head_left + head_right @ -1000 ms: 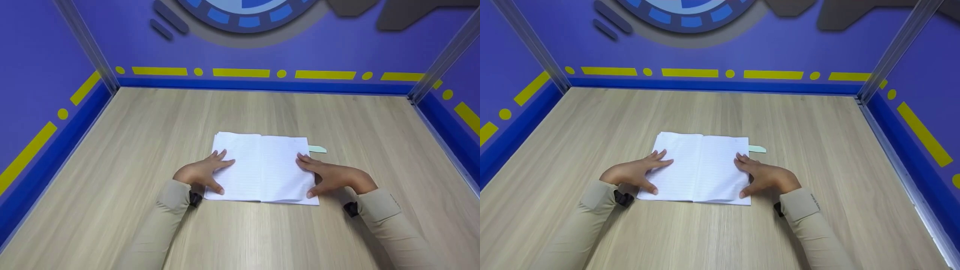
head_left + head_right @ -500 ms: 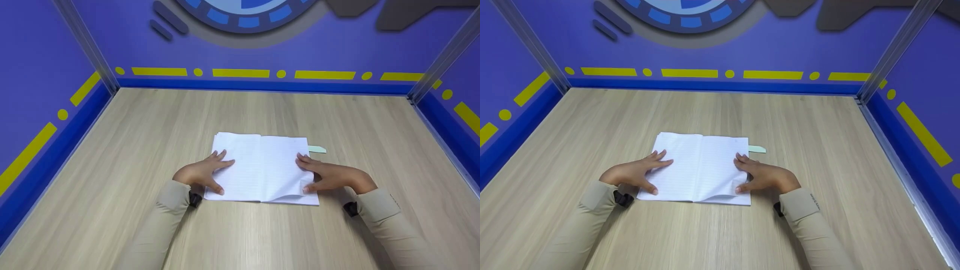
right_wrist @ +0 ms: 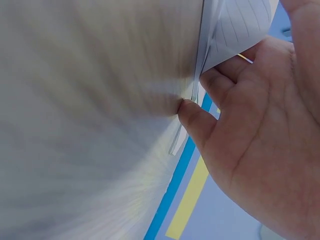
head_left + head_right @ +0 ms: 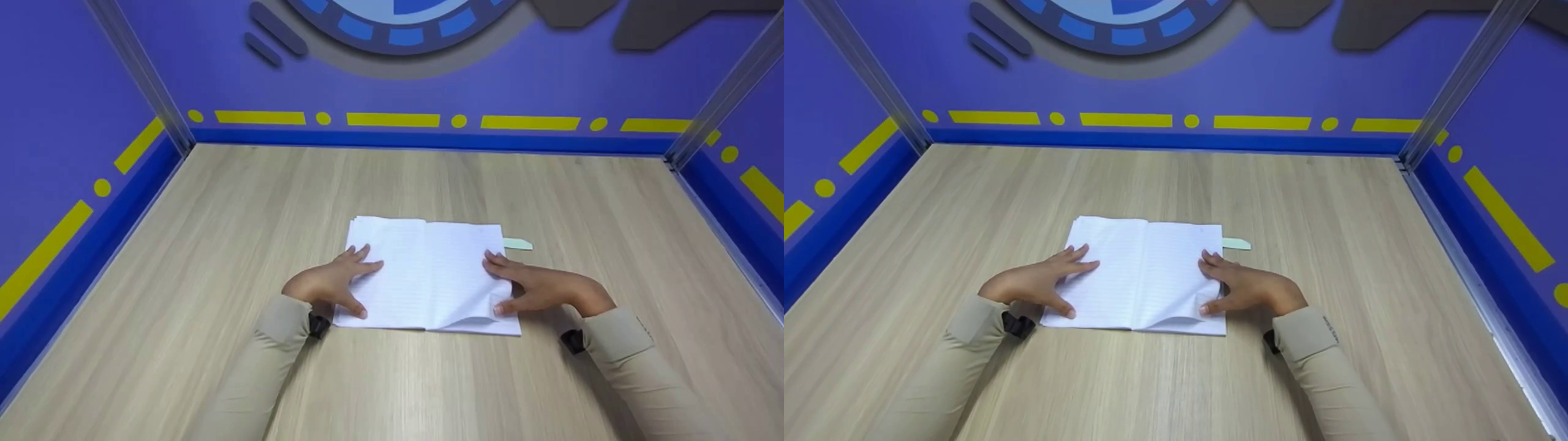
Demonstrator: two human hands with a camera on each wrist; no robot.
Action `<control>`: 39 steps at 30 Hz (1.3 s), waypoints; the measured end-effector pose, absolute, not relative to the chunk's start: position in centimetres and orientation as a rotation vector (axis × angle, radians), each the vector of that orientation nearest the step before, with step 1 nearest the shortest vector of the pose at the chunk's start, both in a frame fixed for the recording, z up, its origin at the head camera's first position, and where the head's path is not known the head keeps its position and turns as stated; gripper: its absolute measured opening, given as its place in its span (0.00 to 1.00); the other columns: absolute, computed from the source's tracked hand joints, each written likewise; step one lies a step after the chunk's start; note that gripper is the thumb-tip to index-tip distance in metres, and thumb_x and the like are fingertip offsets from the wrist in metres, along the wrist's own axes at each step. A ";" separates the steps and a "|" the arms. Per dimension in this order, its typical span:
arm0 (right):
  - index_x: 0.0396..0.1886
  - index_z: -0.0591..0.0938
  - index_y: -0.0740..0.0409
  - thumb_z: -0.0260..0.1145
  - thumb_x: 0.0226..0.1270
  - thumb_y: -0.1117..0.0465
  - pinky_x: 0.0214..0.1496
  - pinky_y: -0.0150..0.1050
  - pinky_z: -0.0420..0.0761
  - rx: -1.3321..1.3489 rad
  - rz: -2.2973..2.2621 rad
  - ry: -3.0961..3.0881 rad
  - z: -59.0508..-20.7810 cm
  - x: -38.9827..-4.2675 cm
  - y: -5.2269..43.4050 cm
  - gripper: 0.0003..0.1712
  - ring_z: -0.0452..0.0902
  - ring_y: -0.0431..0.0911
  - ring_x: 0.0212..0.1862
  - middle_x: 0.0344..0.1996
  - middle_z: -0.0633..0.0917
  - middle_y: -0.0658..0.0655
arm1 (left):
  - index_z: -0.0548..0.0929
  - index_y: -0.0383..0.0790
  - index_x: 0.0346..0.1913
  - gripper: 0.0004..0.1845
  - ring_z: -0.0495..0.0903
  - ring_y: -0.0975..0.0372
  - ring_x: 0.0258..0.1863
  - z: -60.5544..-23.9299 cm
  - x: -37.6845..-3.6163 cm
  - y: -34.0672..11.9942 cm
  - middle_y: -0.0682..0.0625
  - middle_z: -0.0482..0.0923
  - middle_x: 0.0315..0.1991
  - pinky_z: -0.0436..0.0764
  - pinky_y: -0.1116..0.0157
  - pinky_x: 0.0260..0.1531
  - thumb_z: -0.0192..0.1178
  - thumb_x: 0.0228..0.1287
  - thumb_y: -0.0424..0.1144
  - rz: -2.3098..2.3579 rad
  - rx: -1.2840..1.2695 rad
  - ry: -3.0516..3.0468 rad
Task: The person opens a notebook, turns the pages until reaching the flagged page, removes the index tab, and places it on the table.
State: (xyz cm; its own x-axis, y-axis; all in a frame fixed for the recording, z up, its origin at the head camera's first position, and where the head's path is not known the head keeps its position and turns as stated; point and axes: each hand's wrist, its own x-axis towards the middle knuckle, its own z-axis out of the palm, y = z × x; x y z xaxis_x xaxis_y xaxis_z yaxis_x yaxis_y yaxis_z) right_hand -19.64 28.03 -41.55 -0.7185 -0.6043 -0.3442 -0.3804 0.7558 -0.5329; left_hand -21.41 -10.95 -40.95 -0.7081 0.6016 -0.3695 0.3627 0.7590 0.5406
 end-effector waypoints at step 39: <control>0.76 0.49 0.63 0.66 0.61 0.40 0.74 0.60 0.47 -0.751 -0.590 2.435 -41.2 -19.5 28.0 0.56 0.36 0.59 0.77 0.77 0.44 0.63 | 0.70 0.41 0.68 0.35 0.60 0.53 0.72 -40.4 -19.3 -5.5 0.43 0.64 0.71 0.59 0.56 0.71 0.67 0.59 0.44 0.720 1.087 2.474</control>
